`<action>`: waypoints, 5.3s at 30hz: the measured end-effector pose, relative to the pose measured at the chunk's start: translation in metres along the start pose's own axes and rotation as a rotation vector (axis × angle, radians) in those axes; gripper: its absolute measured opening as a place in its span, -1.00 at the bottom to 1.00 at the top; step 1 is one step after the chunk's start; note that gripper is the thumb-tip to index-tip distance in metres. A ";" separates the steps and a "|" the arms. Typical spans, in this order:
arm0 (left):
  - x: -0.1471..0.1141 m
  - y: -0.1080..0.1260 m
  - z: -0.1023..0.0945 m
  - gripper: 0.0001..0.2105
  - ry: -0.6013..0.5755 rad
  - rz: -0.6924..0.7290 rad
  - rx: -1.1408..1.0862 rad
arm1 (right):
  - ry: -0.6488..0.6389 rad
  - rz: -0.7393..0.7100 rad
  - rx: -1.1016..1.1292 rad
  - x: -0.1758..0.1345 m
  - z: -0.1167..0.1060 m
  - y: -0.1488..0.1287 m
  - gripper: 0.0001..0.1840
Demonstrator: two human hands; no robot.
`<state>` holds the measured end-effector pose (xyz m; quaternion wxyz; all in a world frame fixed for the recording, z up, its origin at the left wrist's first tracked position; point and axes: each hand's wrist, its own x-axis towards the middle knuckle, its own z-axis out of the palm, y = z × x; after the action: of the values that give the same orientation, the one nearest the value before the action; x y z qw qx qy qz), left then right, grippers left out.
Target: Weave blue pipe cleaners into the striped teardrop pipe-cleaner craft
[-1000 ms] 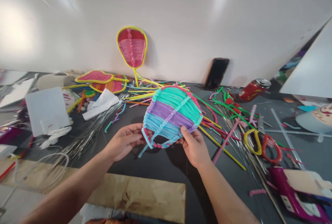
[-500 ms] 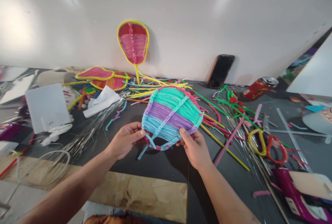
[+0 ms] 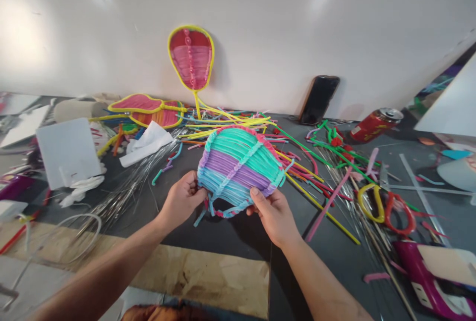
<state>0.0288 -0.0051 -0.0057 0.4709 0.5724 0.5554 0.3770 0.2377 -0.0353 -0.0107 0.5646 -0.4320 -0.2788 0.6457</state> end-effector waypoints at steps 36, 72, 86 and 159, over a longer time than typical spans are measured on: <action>0.001 0.003 0.006 -0.92 -0.172 -0.239 -0.353 | -0.048 -0.013 -0.047 -0.004 0.000 0.005 -0.78; -0.002 0.021 -0.009 -0.72 -0.299 -0.164 -0.927 | 0.082 0.156 0.231 0.009 0.002 -0.010 -0.71; 0.001 0.016 -0.014 -0.77 -0.385 -0.215 -0.895 | 0.130 0.012 0.186 0.011 -0.002 -0.019 -0.66; -0.018 0.019 0.014 -0.73 -0.266 -0.093 -0.390 | -0.139 -1.140 -1.647 -0.022 0.019 -0.006 -0.92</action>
<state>0.0454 -0.0237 0.0101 0.6583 0.4890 0.4313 0.3762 0.2237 -0.0532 0.0089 0.2972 -0.4516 -0.8363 -0.0913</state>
